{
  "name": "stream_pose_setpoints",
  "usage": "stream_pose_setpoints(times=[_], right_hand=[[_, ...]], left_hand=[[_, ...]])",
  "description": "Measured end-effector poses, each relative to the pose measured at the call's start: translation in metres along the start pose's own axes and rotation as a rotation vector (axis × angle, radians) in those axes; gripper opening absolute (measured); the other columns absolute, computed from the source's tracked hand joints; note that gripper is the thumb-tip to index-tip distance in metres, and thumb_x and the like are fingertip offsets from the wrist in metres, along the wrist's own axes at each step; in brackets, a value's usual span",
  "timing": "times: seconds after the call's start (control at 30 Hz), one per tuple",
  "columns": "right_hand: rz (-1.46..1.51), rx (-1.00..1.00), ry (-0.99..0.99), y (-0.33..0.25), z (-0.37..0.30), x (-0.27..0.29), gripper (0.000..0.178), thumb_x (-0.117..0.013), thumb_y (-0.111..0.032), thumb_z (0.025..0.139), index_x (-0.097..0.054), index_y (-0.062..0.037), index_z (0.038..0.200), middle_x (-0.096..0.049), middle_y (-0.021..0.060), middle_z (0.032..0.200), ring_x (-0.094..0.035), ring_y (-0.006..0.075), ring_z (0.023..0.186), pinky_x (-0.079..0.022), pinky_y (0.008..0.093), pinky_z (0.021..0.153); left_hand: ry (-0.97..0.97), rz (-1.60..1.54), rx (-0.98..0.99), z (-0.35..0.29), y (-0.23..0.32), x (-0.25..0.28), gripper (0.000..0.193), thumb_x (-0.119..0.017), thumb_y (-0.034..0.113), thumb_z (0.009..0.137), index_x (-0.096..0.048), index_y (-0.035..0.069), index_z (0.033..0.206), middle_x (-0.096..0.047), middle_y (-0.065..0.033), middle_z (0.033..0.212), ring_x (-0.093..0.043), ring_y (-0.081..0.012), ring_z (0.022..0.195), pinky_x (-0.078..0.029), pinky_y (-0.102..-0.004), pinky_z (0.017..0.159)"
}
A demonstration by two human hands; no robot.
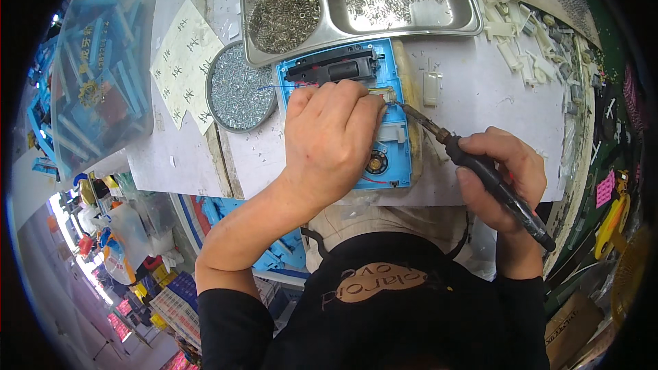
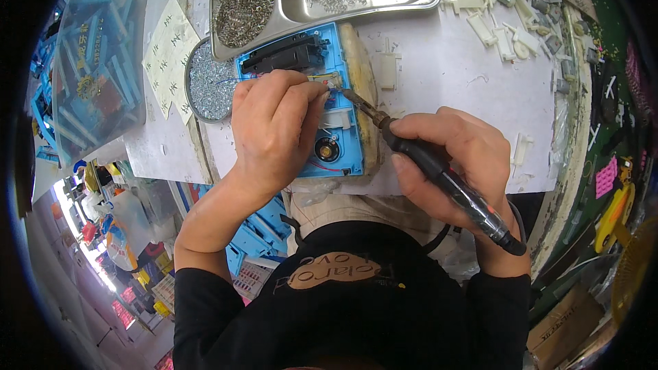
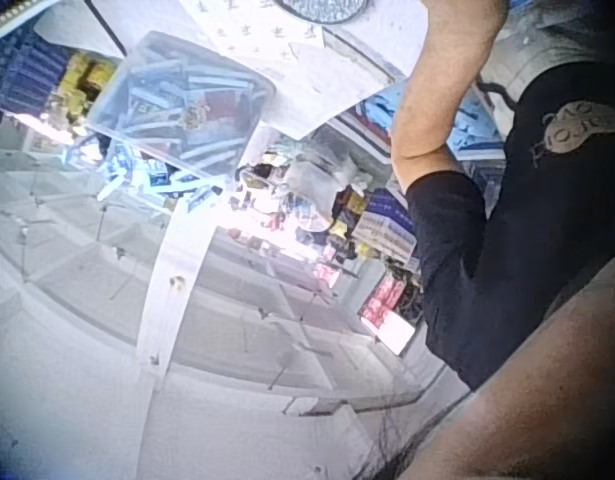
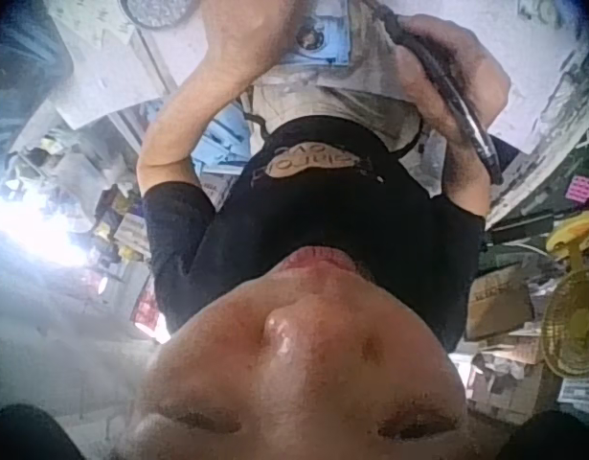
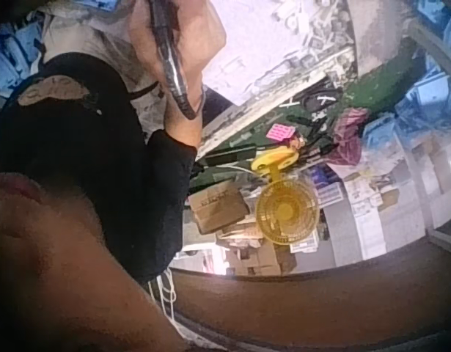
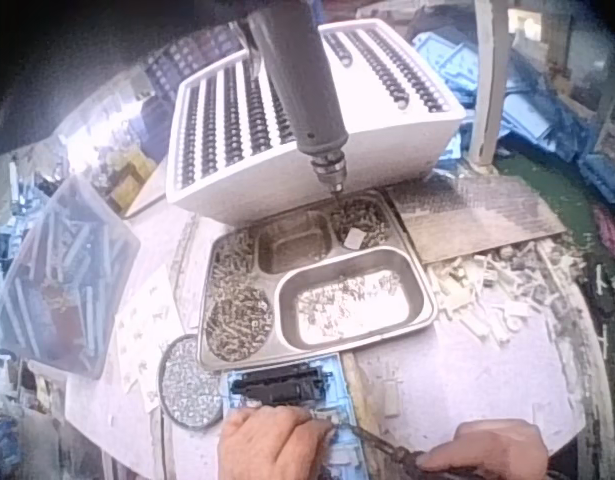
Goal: Soldering and assembling components within a light-blue electronic housing unit on a factory workbench.
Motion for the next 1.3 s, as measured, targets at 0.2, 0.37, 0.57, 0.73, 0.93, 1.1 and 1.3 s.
stream_pose_setpoints(times=[0.2, 0.37, 0.57, 0.73, 0.93, 1.1, 1.3], right_hand=[[0.001, -0.007, -0.030, -0.0031, 0.0020, -0.0012, 0.030, -0.078, -0.010, 0.080, -0.069, -0.0042, 0.108, -0.064, 0.0076, 0.070, -0.060, 0.0203, 0.057, -0.046, 0.0310, 0.054], [0.011, 0.013, 0.007, -0.0007, 0.0014, -0.0036, 0.030, -0.078, -0.009, 0.080, -0.068, -0.0054, 0.108, -0.064, 0.0075, 0.071, -0.060, 0.0204, 0.058, -0.046, 0.0308, 0.054], [0.022, 0.004, -0.014, -0.0002, 0.0019, -0.0017, 0.029, -0.077, -0.008, 0.080, -0.069, -0.0051, 0.108, -0.065, 0.0075, 0.072, -0.058, 0.0203, 0.057, -0.045, 0.0308, 0.053], [0.048, 0.001, 0.057, 0.0001, -0.0013, 0.0053, 0.029, -0.077, -0.008, 0.079, -0.070, -0.0039, 0.106, -0.064, 0.0072, 0.071, -0.057, 0.0195, 0.056, -0.044, 0.0299, 0.053], [0.025, 0.017, 0.010, -0.0025, -0.0002, 0.0029, 0.031, -0.078, -0.005, 0.078, -0.069, -0.0034, 0.107, -0.064, 0.0077, 0.071, -0.058, 0.0195, 0.056, -0.044, 0.0293, 0.053], [0.023, 0.028, 0.000, -0.0013, -0.0003, -0.0007, 0.031, -0.078, -0.005, 0.078, -0.068, -0.0038, 0.108, -0.065, 0.0079, 0.071, -0.060, 0.0204, 0.057, -0.046, 0.0305, 0.053], [0.025, 0.014, -0.009, -0.0006, 0.0019, -0.0036, 0.031, -0.078, -0.006, 0.078, -0.068, -0.0044, 0.108, -0.065, 0.0078, 0.072, -0.061, 0.0209, 0.057, -0.047, 0.0305, 0.053]], left_hand=[[-0.028, 0.027, -0.005, 0.0017, 0.0006, 0.0000, 0.021, -0.078, 0.005, 0.078, -0.069, 0.008, 0.097, -0.065, -0.0039, 0.091, -0.063, -0.0215, 0.081, -0.041, -0.0353, 0.074], [-0.029, 0.040, -0.001, 0.0023, 0.0012, -0.0001, 0.021, -0.078, 0.004, 0.078, -0.069, 0.008, 0.096, -0.064, -0.0038, 0.090, -0.063, -0.0213, 0.080, -0.040, -0.0353, 0.074], [-0.009, 0.037, 0.004, 0.0016, 0.0020, -0.0009, 0.021, -0.078, 0.004, 0.077, -0.069, 0.008, 0.096, -0.064, -0.0037, 0.089, -0.062, -0.0214, 0.080, -0.040, -0.0355, 0.074], [-0.019, 0.031, 0.008, 0.0026, 0.0025, 0.0006, 0.021, -0.078, 0.004, 0.077, -0.069, 0.008, 0.095, -0.064, -0.0038, 0.090, -0.062, -0.0216, 0.081, -0.040, -0.0359, 0.075], [0.007, 0.030, 0.008, 0.0027, 0.0027, 0.0000, 0.021, -0.078, 0.003, 0.077, -0.069, 0.008, 0.095, -0.063, -0.0036, 0.089, -0.062, -0.0216, 0.080, -0.040, -0.0357, 0.075], [0.000, 0.033, 0.010, 0.0031, 0.0032, 0.0001, 0.020, -0.078, 0.003, 0.077, -0.069, 0.008, 0.095, -0.063, -0.0034, 0.088, -0.062, -0.0215, 0.079, -0.040, -0.0352, 0.075], [-0.003, 0.044, 0.015, 0.0029, 0.0033, 0.0000, 0.020, -0.078, 0.004, 0.077, -0.070, 0.008, 0.095, -0.063, -0.0035, 0.088, -0.062, -0.0216, 0.079, -0.040, -0.0355, 0.075]])
Point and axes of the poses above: each hand's wrist, its own z-axis towards the middle knuckle, its own x-axis out of the back of the hand, y = z × x, the point moved 6 cm from there along z, towards the middle knuckle
